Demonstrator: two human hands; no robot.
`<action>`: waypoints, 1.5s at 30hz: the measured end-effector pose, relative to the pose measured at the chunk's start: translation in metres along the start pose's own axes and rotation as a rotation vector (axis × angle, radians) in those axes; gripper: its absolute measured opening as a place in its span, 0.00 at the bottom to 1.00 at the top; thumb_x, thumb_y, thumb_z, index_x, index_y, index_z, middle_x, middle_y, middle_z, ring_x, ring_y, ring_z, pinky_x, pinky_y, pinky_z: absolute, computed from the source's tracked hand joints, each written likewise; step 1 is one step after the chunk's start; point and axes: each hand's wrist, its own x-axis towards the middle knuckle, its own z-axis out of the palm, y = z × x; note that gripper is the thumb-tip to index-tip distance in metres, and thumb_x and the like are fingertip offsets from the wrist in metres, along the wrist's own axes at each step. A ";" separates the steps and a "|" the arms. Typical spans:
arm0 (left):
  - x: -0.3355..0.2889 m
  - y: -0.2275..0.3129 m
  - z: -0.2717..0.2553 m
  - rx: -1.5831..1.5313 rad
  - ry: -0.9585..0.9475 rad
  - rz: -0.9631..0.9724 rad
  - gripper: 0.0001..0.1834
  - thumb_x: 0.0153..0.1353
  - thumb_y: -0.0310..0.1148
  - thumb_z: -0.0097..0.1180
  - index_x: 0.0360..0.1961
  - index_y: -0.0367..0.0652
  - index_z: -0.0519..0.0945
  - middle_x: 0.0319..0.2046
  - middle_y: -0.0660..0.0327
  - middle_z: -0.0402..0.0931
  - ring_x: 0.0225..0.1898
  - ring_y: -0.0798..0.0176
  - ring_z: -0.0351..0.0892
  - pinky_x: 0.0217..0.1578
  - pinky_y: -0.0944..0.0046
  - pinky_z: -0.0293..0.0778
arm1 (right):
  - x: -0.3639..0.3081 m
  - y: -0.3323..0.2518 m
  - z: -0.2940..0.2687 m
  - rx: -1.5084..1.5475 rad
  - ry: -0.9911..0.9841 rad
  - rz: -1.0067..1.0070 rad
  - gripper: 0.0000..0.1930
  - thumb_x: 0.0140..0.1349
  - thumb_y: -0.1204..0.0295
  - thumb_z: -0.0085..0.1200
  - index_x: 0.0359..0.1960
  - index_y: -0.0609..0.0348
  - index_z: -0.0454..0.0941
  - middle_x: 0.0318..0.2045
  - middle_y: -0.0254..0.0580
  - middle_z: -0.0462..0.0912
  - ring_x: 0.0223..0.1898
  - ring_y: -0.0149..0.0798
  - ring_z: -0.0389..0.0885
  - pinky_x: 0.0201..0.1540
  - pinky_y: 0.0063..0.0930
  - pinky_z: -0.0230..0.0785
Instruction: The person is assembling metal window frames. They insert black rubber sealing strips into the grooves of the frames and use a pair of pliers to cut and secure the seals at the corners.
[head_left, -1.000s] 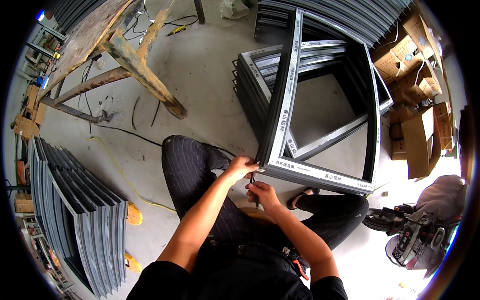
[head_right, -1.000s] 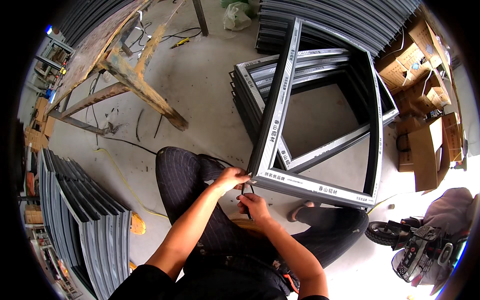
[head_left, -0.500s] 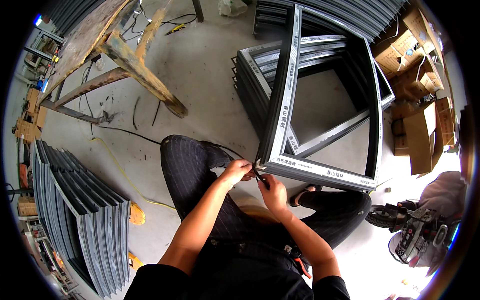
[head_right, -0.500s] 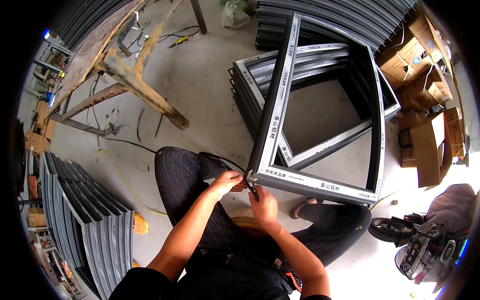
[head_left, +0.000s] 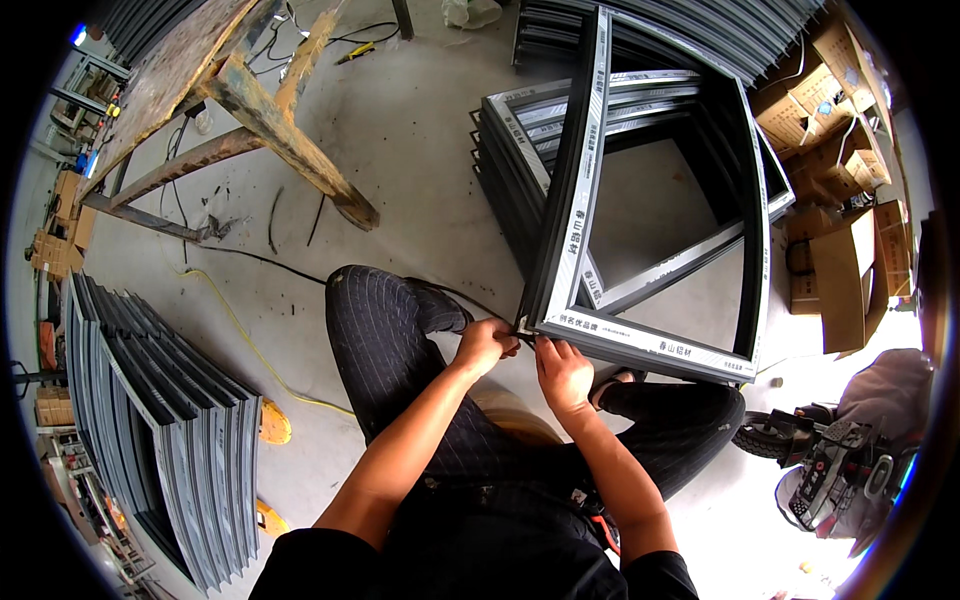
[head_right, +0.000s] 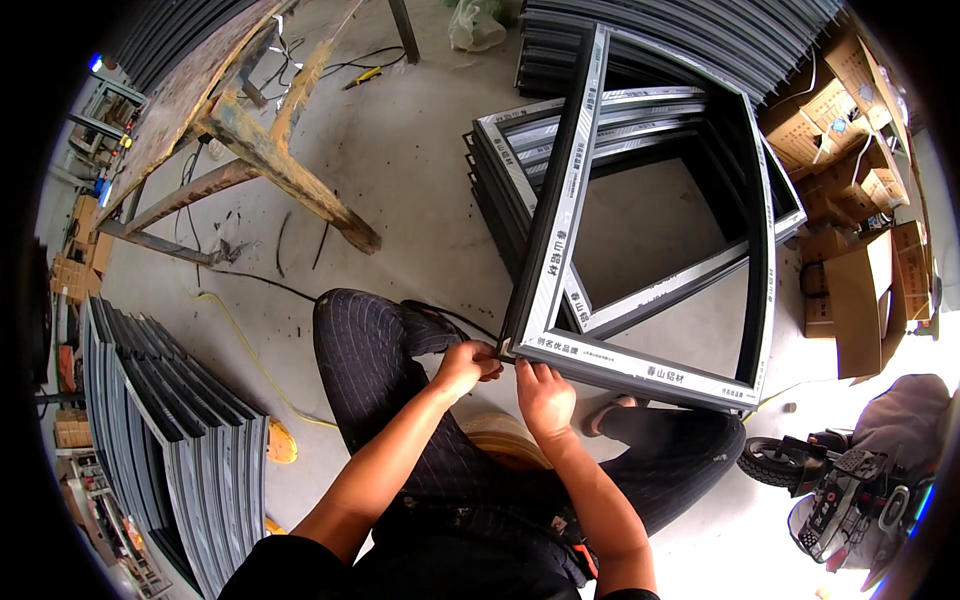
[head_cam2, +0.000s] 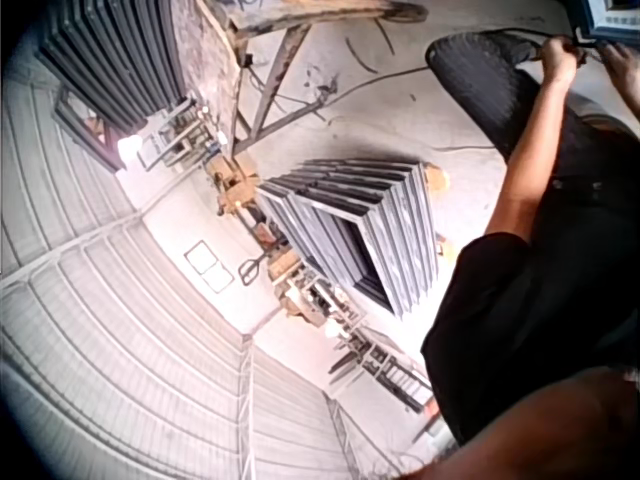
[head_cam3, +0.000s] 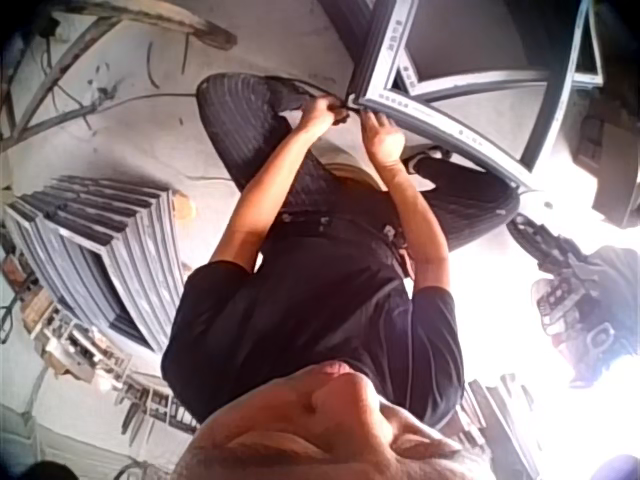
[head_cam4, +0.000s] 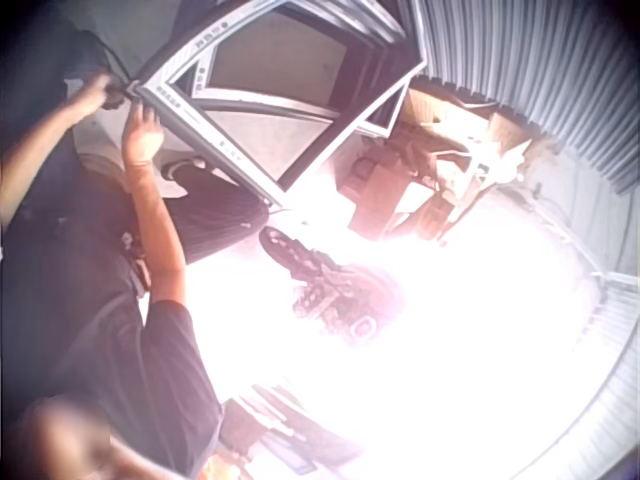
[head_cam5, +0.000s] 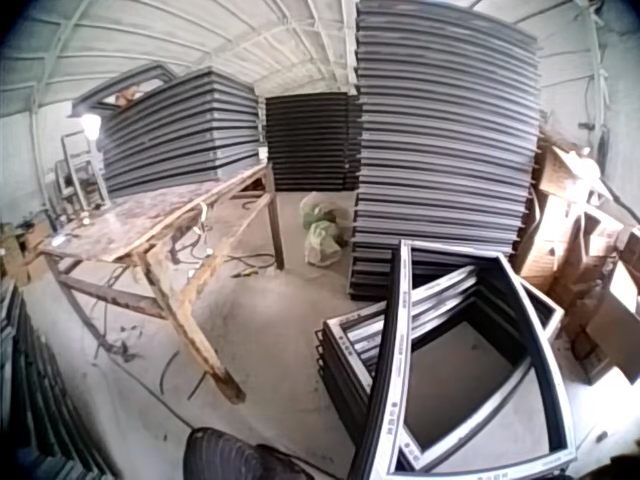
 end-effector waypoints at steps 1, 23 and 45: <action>0.000 -0.002 -0.001 -0.008 -0.012 -0.006 0.08 0.58 0.24 0.57 0.37 0.30 0.78 0.29 0.56 0.80 0.31 0.64 0.82 0.34 0.67 0.79 | 0.001 0.000 -0.001 -0.009 -0.005 -0.005 0.09 0.51 0.72 0.56 0.35 0.49 0.78 0.24 0.34 0.75 0.24 0.39 0.78 0.23 0.31 0.72; -0.004 -0.013 0.024 -0.462 -0.007 -0.219 0.09 0.59 0.35 0.60 0.34 0.40 0.77 0.29 0.61 0.78 0.32 0.65 0.78 0.37 0.64 0.78 | 0.000 -0.002 -0.006 0.035 -0.077 0.052 0.07 0.52 0.72 0.54 0.33 0.51 0.78 0.27 0.38 0.76 0.28 0.42 0.79 0.27 0.36 0.73; 0.012 -0.028 0.039 -0.358 0.045 -0.077 0.07 0.58 0.34 0.60 0.31 0.42 0.77 0.21 0.64 0.76 0.19 0.71 0.72 0.20 0.71 0.66 | -0.140 0.195 -0.138 -0.222 -0.437 0.352 0.07 0.45 0.72 0.57 0.26 0.58 0.75 0.27 0.46 0.78 0.32 0.53 0.78 0.33 0.44 0.71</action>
